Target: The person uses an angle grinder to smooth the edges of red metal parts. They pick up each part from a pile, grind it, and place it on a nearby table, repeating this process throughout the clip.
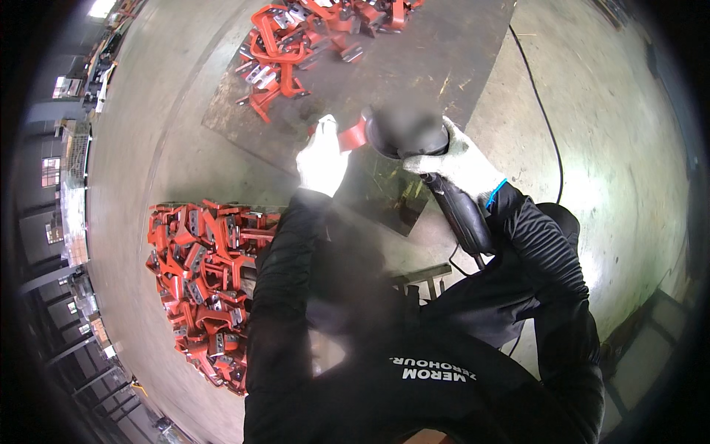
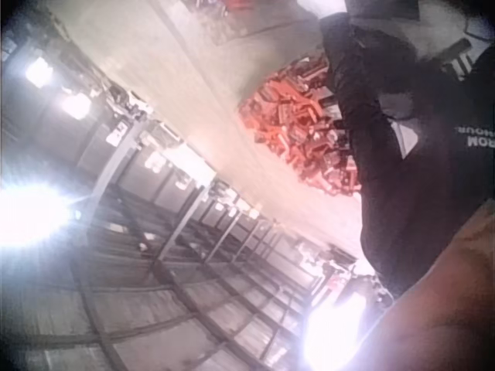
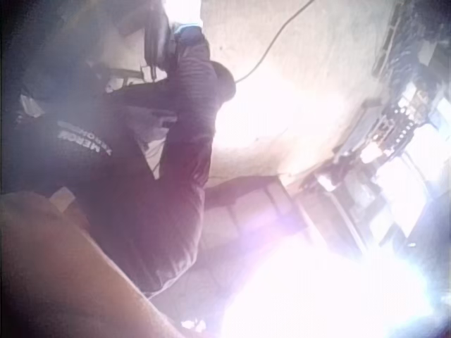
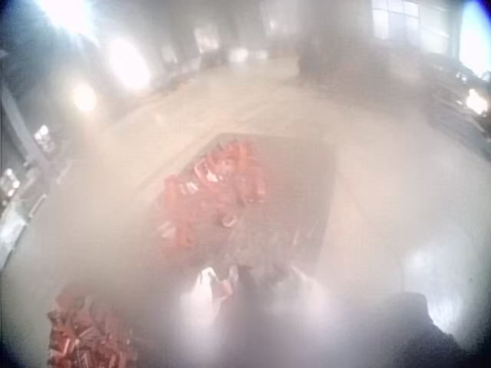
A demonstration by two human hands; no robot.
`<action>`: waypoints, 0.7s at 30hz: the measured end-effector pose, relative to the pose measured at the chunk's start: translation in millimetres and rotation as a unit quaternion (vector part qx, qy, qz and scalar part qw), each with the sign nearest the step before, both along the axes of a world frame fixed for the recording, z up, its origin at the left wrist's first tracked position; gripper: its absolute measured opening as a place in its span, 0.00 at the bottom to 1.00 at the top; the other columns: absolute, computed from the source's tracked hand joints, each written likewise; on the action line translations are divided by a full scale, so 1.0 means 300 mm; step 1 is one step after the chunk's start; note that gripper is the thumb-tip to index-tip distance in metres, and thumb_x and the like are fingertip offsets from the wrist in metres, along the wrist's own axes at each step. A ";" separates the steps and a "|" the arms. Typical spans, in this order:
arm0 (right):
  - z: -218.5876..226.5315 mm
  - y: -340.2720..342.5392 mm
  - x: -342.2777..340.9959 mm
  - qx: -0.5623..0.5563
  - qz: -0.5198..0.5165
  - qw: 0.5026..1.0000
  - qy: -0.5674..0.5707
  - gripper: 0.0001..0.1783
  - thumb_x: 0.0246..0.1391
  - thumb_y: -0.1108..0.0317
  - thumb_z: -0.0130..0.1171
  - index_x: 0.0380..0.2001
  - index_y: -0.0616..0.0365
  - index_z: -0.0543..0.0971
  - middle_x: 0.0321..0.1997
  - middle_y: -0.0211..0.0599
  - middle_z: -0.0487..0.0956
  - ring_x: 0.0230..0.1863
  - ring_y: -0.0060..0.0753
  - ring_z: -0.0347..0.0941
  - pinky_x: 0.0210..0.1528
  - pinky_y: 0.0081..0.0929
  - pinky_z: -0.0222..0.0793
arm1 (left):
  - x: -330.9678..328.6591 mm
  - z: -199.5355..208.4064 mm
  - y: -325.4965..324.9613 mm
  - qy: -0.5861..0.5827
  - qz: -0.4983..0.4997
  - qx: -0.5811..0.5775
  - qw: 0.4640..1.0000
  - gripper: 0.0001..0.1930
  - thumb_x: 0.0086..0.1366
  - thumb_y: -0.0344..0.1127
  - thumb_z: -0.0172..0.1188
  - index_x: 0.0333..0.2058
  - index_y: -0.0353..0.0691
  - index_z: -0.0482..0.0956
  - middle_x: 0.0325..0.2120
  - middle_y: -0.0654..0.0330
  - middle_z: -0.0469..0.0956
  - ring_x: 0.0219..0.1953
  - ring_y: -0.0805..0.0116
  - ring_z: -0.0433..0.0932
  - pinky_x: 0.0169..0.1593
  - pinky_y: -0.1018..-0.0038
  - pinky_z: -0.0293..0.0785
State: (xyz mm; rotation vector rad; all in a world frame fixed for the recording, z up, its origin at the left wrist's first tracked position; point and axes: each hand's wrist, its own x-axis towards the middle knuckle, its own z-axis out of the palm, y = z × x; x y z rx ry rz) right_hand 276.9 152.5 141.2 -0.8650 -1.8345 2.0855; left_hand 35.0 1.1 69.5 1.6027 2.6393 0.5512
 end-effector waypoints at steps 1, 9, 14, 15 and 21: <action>-0.006 0.001 -0.001 0.006 -0.001 1.000 0.008 0.43 0.46 0.68 0.79 0.63 0.59 0.69 0.53 0.36 0.80 0.49 0.26 0.77 0.53 0.28 0.76 | -0.008 -0.010 -0.003 0.016 -0.003 0.003 1.000 0.35 0.53 0.42 0.76 0.57 0.45 0.71 0.50 0.59 0.79 0.47 0.53 0.83 0.46 0.61 0.79; -0.116 0.037 0.008 0.049 0.026 0.998 -0.009 0.43 0.46 0.69 0.79 0.64 0.59 0.69 0.54 0.34 0.80 0.51 0.26 0.77 0.55 0.27 0.75 | 0.013 0.028 0.006 -0.037 0.030 -0.021 0.999 0.31 0.54 0.41 0.76 0.54 0.45 0.72 0.49 0.57 0.79 0.46 0.50 0.83 0.46 0.59 0.79; -0.112 -0.002 0.018 0.067 0.027 0.997 0.013 0.43 0.47 0.70 0.78 0.65 0.58 0.68 0.56 0.34 0.79 0.54 0.26 0.76 0.57 0.28 0.74 | -0.013 0.047 -0.005 -0.035 0.054 -0.012 0.998 0.29 0.55 0.40 0.75 0.53 0.44 0.72 0.49 0.56 0.79 0.46 0.48 0.82 0.47 0.59 0.78; -0.110 -0.004 0.018 0.068 0.023 0.997 0.013 0.44 0.47 0.70 0.78 0.65 0.58 0.68 0.57 0.35 0.78 0.55 0.26 0.75 0.57 0.29 0.74 | -0.011 0.047 -0.004 -0.036 0.048 -0.010 0.998 0.29 0.55 0.40 0.75 0.53 0.44 0.72 0.49 0.56 0.78 0.46 0.48 0.82 0.46 0.58 0.78; -0.096 0.017 0.009 0.002 0.023 1.000 0.006 0.45 0.47 0.70 0.78 0.67 0.58 0.67 0.57 0.36 0.78 0.57 0.29 0.74 0.61 0.31 0.71 | -0.001 0.030 0.010 -0.020 0.045 0.007 0.999 0.27 0.55 0.37 0.72 0.53 0.45 0.72 0.48 0.53 0.78 0.43 0.45 0.83 0.45 0.56 0.79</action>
